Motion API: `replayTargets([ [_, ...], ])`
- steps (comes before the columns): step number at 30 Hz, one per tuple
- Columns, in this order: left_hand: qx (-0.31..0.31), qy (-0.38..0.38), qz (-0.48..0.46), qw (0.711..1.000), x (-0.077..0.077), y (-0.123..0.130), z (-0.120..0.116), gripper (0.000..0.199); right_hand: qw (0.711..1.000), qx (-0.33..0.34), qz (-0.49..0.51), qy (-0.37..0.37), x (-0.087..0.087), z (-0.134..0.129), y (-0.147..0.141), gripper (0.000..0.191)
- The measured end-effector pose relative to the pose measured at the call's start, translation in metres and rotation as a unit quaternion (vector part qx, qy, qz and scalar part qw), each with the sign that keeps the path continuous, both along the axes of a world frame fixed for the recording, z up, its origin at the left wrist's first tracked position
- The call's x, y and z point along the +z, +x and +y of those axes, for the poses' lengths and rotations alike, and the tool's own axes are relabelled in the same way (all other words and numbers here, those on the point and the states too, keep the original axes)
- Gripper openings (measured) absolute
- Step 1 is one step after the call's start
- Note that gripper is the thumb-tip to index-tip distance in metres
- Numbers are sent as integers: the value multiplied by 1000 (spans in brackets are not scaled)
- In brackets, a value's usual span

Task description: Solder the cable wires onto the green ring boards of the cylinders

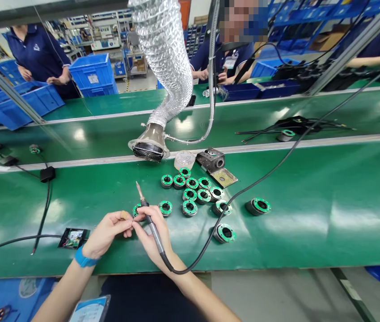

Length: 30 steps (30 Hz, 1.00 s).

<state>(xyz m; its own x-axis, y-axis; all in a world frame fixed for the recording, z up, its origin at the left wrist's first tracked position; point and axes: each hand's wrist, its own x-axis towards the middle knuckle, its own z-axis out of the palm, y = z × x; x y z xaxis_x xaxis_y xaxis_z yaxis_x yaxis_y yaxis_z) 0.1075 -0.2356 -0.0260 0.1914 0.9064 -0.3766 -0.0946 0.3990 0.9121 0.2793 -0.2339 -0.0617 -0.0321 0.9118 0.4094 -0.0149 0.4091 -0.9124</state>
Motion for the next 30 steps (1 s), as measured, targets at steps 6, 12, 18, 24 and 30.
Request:
replayTargets([
  [6,72,21,11,997,-4,11,-8,36,999,-11,22,-43,-4,-2,-2,26],
  [12,131,75,22,988,-10,19,-13,28,993,-17,83,-78,-7,-6,-11,24],
  [18,159,123,53,978,-14,25,-16,30,985,-29,127,-115,-10,-8,-18,28],
  [24,213,158,72,961,-20,29,-15,30,985,-70,107,-115,-13,-8,-26,29],
  [30,230,186,141,945,-25,16,-6,26,993,-84,-77,20,-13,-7,-21,29],
])
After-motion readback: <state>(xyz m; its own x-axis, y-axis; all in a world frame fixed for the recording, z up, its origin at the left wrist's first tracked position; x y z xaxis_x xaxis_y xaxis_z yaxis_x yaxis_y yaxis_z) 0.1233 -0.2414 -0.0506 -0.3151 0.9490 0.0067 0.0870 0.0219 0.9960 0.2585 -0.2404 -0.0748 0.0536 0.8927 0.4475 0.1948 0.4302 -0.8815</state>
